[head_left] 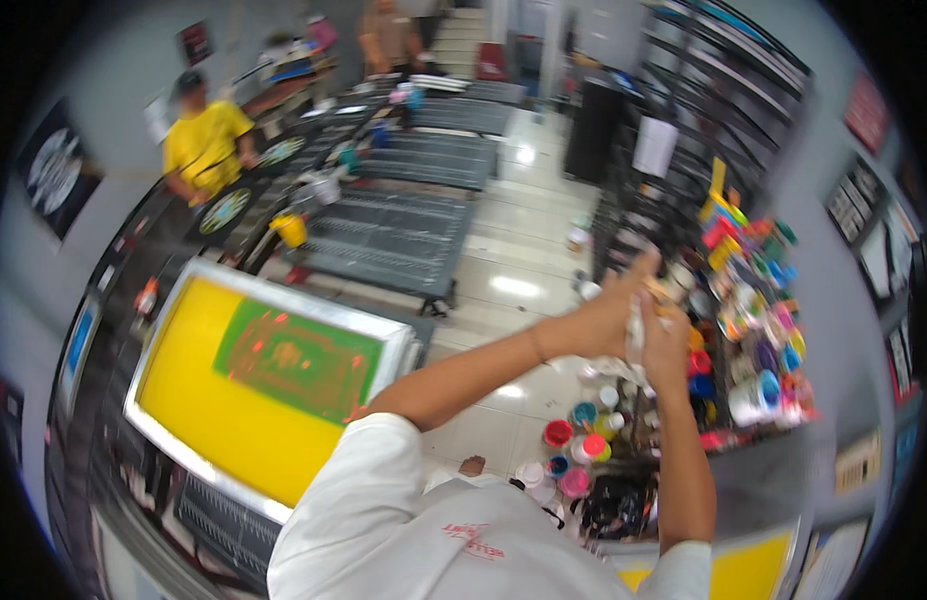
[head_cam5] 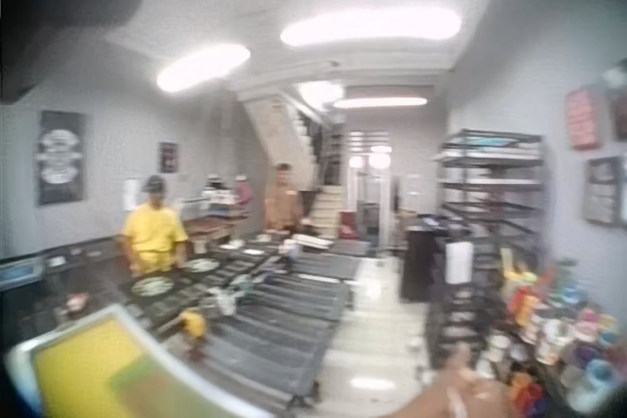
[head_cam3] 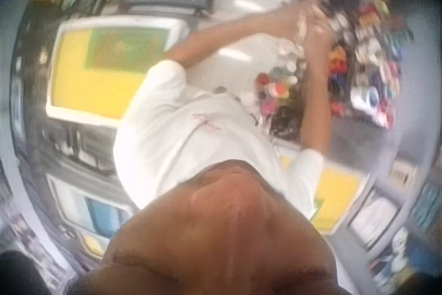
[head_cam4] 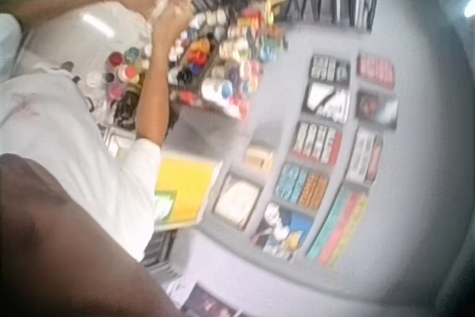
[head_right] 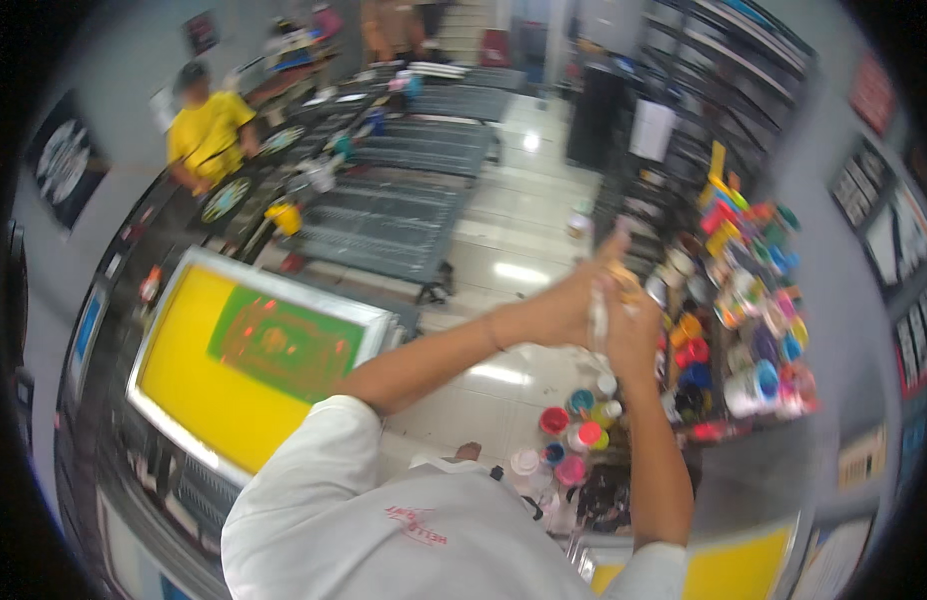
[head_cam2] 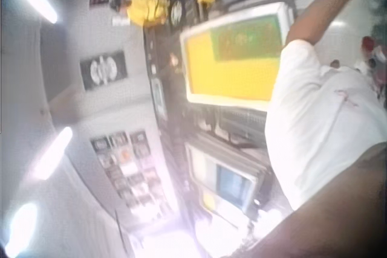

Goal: The person applies ink to a printing screen using a spatula, moves the screen frame between stations, cleans their hands with a cloth, and stirs ink in containers.

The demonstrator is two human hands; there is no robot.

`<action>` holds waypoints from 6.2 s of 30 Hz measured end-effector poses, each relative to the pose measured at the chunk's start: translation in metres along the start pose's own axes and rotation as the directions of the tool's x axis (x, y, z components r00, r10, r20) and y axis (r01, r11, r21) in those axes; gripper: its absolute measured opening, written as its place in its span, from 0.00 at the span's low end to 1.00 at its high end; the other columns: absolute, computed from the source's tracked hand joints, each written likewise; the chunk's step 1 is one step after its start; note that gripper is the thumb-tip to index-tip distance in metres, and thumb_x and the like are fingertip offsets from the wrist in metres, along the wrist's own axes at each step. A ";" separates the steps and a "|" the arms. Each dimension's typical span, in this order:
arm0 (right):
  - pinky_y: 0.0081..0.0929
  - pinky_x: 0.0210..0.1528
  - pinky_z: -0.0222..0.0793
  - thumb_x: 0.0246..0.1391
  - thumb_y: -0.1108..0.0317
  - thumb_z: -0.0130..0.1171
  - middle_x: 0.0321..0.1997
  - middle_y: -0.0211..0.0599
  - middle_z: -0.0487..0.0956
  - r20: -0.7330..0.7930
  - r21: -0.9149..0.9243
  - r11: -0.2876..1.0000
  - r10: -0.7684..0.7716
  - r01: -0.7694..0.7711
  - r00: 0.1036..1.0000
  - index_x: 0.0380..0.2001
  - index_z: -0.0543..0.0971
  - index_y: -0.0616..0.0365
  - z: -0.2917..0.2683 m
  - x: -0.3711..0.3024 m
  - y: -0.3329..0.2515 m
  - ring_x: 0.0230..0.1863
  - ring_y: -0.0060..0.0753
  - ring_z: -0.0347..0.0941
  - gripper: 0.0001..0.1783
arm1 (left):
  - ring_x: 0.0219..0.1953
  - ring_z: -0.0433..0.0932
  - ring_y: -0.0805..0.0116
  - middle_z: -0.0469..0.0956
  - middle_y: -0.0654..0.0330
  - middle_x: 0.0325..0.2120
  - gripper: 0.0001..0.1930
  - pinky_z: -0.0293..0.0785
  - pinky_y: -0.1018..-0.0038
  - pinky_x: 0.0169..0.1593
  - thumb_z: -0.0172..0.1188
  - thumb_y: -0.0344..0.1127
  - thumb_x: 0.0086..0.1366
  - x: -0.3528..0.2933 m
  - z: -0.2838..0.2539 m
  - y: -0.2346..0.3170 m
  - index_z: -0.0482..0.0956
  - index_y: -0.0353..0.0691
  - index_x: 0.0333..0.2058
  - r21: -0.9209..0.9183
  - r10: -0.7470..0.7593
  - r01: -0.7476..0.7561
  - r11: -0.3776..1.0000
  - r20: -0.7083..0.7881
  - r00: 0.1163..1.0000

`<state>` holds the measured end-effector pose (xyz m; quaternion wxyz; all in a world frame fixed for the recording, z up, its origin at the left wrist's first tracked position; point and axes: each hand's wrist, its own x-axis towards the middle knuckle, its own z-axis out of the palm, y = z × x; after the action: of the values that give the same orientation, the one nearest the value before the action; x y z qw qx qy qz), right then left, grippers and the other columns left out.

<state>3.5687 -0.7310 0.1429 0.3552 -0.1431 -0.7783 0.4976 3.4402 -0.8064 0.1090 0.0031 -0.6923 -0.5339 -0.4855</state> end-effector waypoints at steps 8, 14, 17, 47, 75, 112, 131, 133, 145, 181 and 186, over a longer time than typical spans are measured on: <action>0.28 0.43 0.68 0.63 0.56 0.59 0.34 0.38 0.79 0.071 -0.159 0.980 0.132 -0.119 0.989 0.39 0.78 0.67 0.002 -0.010 -0.011 0.35 0.27 0.73 0.20 | 0.73 0.42 0.42 0.29 0.46 0.73 0.78 0.46 0.34 0.67 0.81 0.51 0.36 -0.005 -0.013 0.019 0.25 0.37 0.70 0.105 -0.213 0.201 0.974 0.120 0.970; 0.30 0.45 0.68 0.62 0.53 0.59 0.36 0.38 0.79 0.057 -0.078 0.991 0.113 -0.108 0.992 0.39 0.78 0.67 0.001 0.000 0.004 0.37 0.30 0.73 0.22 | 0.72 0.46 0.42 0.29 0.46 0.73 0.77 0.48 0.33 0.66 0.81 0.50 0.34 -0.003 -0.022 0.028 0.28 0.40 0.71 0.363 -0.251 0.203 0.910 0.091 0.964; 0.33 0.46 0.68 0.61 0.52 0.60 0.34 0.39 0.79 0.194 -0.204 0.976 0.122 -0.082 0.973 0.39 0.78 0.67 0.001 -0.008 -0.012 0.37 0.33 0.74 0.23 | 0.71 0.51 0.42 0.31 0.46 0.73 0.74 0.49 0.35 0.66 0.81 0.45 0.35 0.002 -0.045 0.033 0.31 0.41 0.72 0.452 -0.238 0.133 0.882 0.185 0.953; 0.27 0.30 0.65 0.65 0.55 0.55 0.23 0.29 0.78 0.283 0.123 0.942 0.268 -0.312 0.921 0.35 0.78 0.63 -0.021 0.001 0.000 0.25 0.23 0.72 0.19 | 0.74 0.32 0.40 0.29 0.35 0.71 0.68 0.33 0.50 0.72 0.75 0.37 0.45 0.011 -0.028 0.013 0.27 0.37 0.71 0.198 0.210 -0.151 0.969 -0.326 0.922; 0.20 0.19 0.55 0.65 0.54 0.56 0.21 0.21 0.73 -0.358 0.201 0.973 0.183 -0.116 0.916 0.32 0.79 0.55 -0.010 0.063 0.062 0.21 0.13 0.65 0.16 | 0.74 0.37 0.44 0.40 0.50 0.73 0.39 0.39 0.52 0.73 0.58 0.42 0.65 -0.040 0.021 0.032 0.52 0.38 0.70 0.034 -0.134 0.132 0.991 0.095 0.986; 0.37 0.76 0.35 0.53 0.44 0.64 0.78 0.53 0.36 0.425 -0.274 0.893 -0.220 0.357 0.878 0.73 0.33 0.59 0.040 0.066 0.045 0.79 0.45 0.34 0.63 | 0.42 0.78 0.77 0.78 0.62 0.44 0.23 0.75 0.77 0.46 0.50 0.48 0.74 -0.041 -0.039 -0.056 0.68 0.36 0.58 -0.929 -0.641 0.288 0.232 0.076 0.764; 0.62 0.72 0.39 0.29 0.55 0.79 0.78 0.50 0.44 0.481 -0.727 0.536 -0.048 0.429 0.876 0.74 0.41 0.47 -0.009 0.115 0.001 0.77 0.61 0.39 0.74 | 0.47 0.76 0.52 0.73 0.51 0.49 0.28 0.75 0.66 0.50 0.64 0.36 0.63 -0.001 -0.042 -0.014 0.65 0.34 0.58 0.084 -0.289 0.288 0.954 -0.004 0.957; 0.63 0.72 0.41 0.34 0.58 0.77 0.77 0.50 0.45 0.432 -0.751 0.557 0.009 0.354 0.902 0.74 0.41 0.46 -0.009 0.110 -0.002 0.77 0.61 0.40 0.70 | 0.46 0.74 0.49 0.72 0.50 0.46 0.29 0.74 0.63 0.49 0.67 0.32 0.57 -0.001 -0.032 -0.005 0.66 0.34 0.56 0.174 -0.282 0.291 0.941 -0.071 0.957; 0.30 0.63 0.64 0.38 0.82 0.68 0.71 0.46 0.60 0.335 0.229 0.777 0.502 -0.586 0.797 0.75 0.40 0.52 -0.040 0.069 0.011 0.65 0.37 0.63 0.65 | 0.36 0.71 0.60 0.71 0.61 0.35 0.23 0.72 0.67 0.33 0.68 0.27 0.39 0.003 -0.020 -0.008 0.74 0.42 0.39 0.362 0.095 -0.056 0.930 -0.089 0.991; 0.47 0.66 0.57 0.65 0.35 0.38 0.67 0.67 0.60 0.322 -0.333 0.943 0.104 0.010 0.941 0.60 0.61 0.73 -0.021 -0.008 0.068 0.66 0.62 0.60 0.45 | 0.40 0.80 0.50 0.81 0.47 0.35 0.11 0.73 0.63 0.43 0.59 0.37 0.64 0.033 0.055 -0.025 0.78 0.34 0.37 -0.495 -0.651 0.458 0.738 -0.347 0.675; 0.44 0.67 0.56 0.64 0.38 0.42 0.66 0.65 0.63 0.309 -0.246 0.959 0.218 -0.143 0.926 0.63 0.61 0.70 0.001 -0.013 0.071 0.68 0.62 0.59 0.43 | 0.42 0.78 0.46 0.78 0.47 0.41 0.13 0.73 0.59 0.46 0.63 0.38 0.59 0.007 0.064 -0.047 0.77 0.39 0.40 -0.195 -0.512 0.478 0.856 -0.443 0.736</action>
<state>3.5673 -0.7063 0.0752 0.1531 -0.1667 -0.8605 0.4564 3.4477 -0.7479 0.0553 -0.0174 -0.3825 -0.6637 -0.6426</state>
